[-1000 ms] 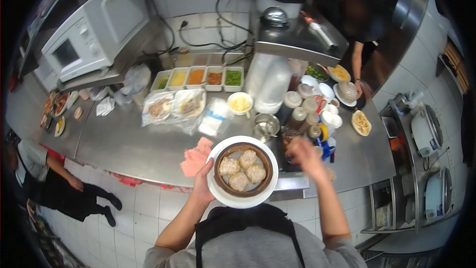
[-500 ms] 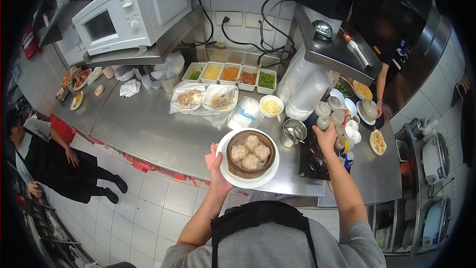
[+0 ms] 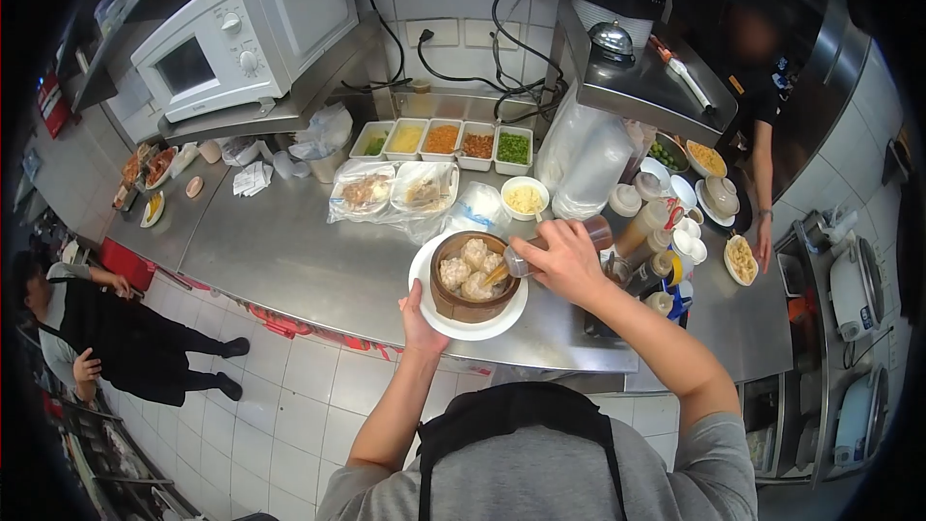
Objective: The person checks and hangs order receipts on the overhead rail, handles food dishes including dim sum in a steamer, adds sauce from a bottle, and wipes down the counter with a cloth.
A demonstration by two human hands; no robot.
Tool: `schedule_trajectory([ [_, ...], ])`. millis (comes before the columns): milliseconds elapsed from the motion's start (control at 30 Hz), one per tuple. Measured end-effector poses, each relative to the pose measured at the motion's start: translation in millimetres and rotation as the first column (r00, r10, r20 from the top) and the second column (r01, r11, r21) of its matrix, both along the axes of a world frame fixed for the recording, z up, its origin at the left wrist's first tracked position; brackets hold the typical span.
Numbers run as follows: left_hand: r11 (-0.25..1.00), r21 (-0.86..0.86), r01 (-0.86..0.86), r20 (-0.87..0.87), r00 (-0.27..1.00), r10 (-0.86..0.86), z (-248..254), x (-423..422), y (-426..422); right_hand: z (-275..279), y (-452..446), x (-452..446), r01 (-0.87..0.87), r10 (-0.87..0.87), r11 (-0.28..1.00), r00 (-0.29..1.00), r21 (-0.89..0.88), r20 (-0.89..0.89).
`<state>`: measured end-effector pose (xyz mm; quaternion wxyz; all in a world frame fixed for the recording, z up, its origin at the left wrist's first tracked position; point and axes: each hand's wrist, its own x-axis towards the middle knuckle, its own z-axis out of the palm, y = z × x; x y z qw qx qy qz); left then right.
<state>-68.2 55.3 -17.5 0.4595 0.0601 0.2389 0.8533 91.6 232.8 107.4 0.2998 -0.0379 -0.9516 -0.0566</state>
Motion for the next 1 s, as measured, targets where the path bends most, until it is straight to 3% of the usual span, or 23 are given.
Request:
schedule_trajectory([
  [200,1.0,-0.011,-0.019,0.049,0.999,0.02,26.8,5.1,-17.1,0.8,-5.8,-13.2,-0.011,0.011,0.999,1.0,0.053,-0.007],
  [400,1.0,-0.003,-0.027,0.004,1.0,0.027,23.1,1.6,-30.1,6.5,0.1,-13.6,0.065,-0.066,0.996,0.998,0.068,0.013],
  [600,1.0,0.01,-0.03,0.0,1.0,0.03,24.9,3.2,-37.3,9.7,0.4,-17.8,0.066,-0.065,0.996,0.998,0.059,-0.022],
  [833,1.0,0.006,-0.014,-0.021,1.0,0.014,29.6,10.3,-34.6,13.1,-21.5,-46.5,-0.052,0.06,0.99,0.996,0.131,-0.058],
  [1000,0.999,0.032,-0.01,-0.022,1.0,0.011,33.8,12.6,-37.5,16.4,-18.5,-42.4,-0.001,0.005,0.996,0.999,0.093,-0.044],
])
